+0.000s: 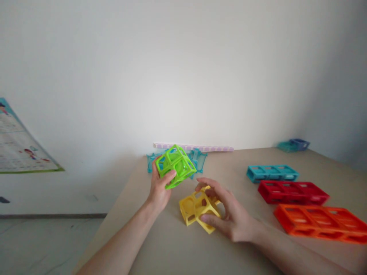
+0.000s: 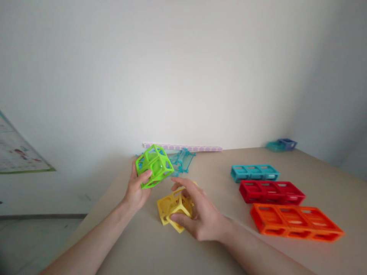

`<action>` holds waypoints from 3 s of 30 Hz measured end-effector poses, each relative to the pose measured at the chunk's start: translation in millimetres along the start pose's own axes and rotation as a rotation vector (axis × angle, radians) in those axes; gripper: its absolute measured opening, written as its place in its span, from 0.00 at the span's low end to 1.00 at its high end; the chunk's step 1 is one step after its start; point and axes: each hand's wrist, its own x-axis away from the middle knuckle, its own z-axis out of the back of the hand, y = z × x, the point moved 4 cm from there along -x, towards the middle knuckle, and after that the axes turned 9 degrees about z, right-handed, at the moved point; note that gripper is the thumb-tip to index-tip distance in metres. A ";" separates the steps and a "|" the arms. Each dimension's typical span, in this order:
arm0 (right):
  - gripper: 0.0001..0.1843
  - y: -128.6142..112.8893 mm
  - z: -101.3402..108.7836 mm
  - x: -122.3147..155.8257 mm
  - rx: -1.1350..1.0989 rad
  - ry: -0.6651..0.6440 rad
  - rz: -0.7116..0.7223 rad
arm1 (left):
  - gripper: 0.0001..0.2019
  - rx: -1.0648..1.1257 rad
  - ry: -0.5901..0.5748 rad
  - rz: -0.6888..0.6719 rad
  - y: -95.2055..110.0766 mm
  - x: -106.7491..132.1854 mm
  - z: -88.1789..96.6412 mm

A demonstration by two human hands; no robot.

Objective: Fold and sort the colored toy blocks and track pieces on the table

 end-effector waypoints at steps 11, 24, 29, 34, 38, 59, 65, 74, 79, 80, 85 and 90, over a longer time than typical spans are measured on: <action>0.36 -10.2 -2.4 -3.4 0.198 -0.257 0.116 | 0.50 -0.281 -0.047 -0.153 1.7 10.8 -3.5; 0.21 8.3 18.7 -5.6 0.172 0.226 -0.158 | 0.52 -0.400 -0.240 -0.105 -3.4 24.7 -7.6; 0.19 13.5 16.7 -7.5 0.178 0.227 -0.146 | 0.55 -0.411 -0.223 -0.105 -6.5 23.2 -9.9; 0.20 20.2 14.7 -6.0 0.156 0.242 -0.165 | 0.51 -0.419 -0.215 -0.090 -4.8 19.1 -14.4; 0.21 22.0 11.6 -4.0 0.109 0.237 -0.163 | 0.42 -0.469 -0.170 -0.102 -4.6 16.5 -11.2; 0.18 14.7 13.5 -4.1 0.050 0.306 -0.128 | 0.47 -0.327 -0.299 0.032 -4.3 24.3 -20.9; 0.18 18.2 12.5 -4.9 -0.125 0.343 -0.157 | 0.46 -0.341 -0.297 0.016 -5.8 22.9 -18.5; 0.17 20.2 17.7 -1.3 0.003 0.308 -0.210 | 0.44 -0.284 -0.292 0.036 -6.9 18.2 -15.7; 0.16 16.3 18.6 -3.3 0.000 0.304 -0.192 | 0.43 -0.280 -0.296 0.030 -5.2 18.7 -15.3; 0.16 15.8 18.7 -3.5 -0.001 0.306 -0.190 | 0.42 -0.278 -0.298 0.029 -4.8 18.6 -15.4; 0.14 15.3 18.8 -2.4 -0.006 0.307 -0.172 | 0.40 -0.279 -0.301 0.016 -3.7 16.9 -15.8; 0.16 16.1 19.0 -2.6 0.014 0.308 -0.161 | 0.39 -0.314 -0.279 -0.011 -8.1 14.7 -12.4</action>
